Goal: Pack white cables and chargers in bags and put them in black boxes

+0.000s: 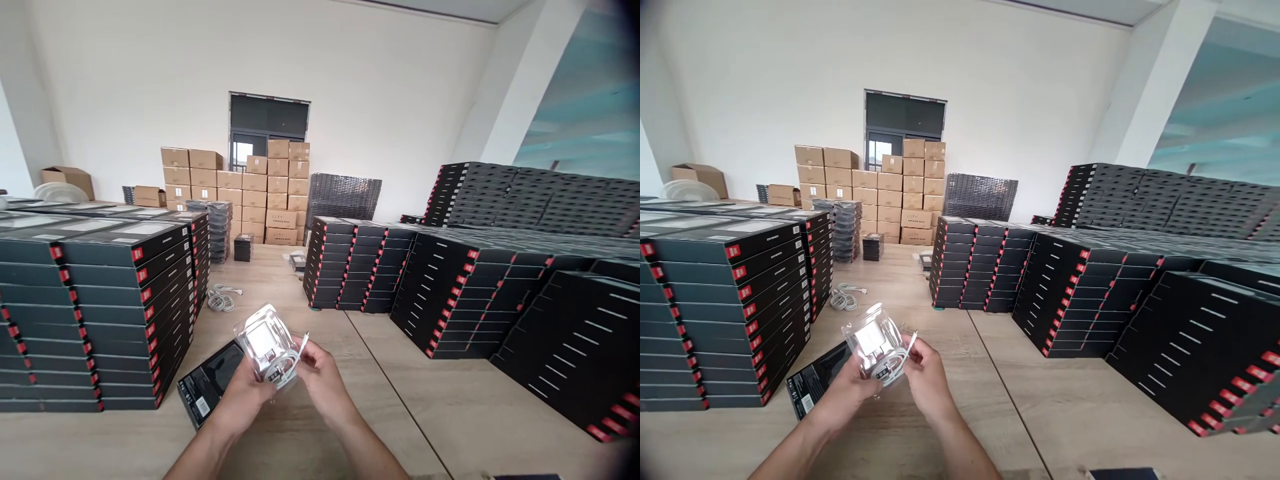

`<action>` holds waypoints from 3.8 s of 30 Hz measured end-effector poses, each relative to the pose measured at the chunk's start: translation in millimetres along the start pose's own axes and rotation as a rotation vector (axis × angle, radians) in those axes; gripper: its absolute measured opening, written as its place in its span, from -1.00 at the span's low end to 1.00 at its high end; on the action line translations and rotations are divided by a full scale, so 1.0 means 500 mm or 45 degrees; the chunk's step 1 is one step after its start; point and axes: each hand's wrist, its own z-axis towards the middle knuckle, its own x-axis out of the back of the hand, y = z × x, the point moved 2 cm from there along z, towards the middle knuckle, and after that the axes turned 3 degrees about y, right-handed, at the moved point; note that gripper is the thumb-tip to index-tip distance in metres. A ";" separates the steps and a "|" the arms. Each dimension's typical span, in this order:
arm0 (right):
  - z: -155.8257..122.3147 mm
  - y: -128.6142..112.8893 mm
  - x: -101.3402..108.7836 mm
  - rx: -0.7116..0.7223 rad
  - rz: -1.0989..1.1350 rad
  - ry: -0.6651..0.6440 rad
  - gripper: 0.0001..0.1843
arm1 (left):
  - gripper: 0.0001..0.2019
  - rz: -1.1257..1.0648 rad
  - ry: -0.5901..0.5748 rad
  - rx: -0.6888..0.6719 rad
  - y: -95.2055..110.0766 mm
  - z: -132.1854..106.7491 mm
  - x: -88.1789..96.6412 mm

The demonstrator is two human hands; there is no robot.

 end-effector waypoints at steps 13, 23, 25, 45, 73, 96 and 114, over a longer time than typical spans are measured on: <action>-0.007 0.003 -0.012 -0.002 0.039 0.022 -0.48 | -0.48 -0.241 0.000 0.013 0.005 0.009 0.023; -0.011 0.003 -0.025 0.108 0.119 0.077 -0.56 | -0.42 -0.643 -0.204 -0.081 0.025 -0.005 0.006; -0.009 0.009 -0.024 0.063 0.220 0.040 -0.58 | -0.43 -0.629 -0.211 -0.079 0.027 -0.006 0.006; -0.011 0.009 -0.017 0.565 -0.568 0.336 -0.62 | -0.46 -0.577 -0.075 0.025 0.013 -0.006 0.003; -0.012 -0.026 -0.046 1.060 -1.792 0.171 -0.65 | -0.48 -0.474 -0.106 0.004 0.010 -0.023 -0.025; -0.017 -0.010 -0.027 0.658 -1.026 -0.212 -0.25 | -0.40 -0.744 -0.186 0.155 0.011 -0.020 0.026; -0.017 0.012 -0.042 0.628 -0.670 -0.106 -0.56 | -0.41 -0.639 -0.246 0.119 0.018 -0.011 0.041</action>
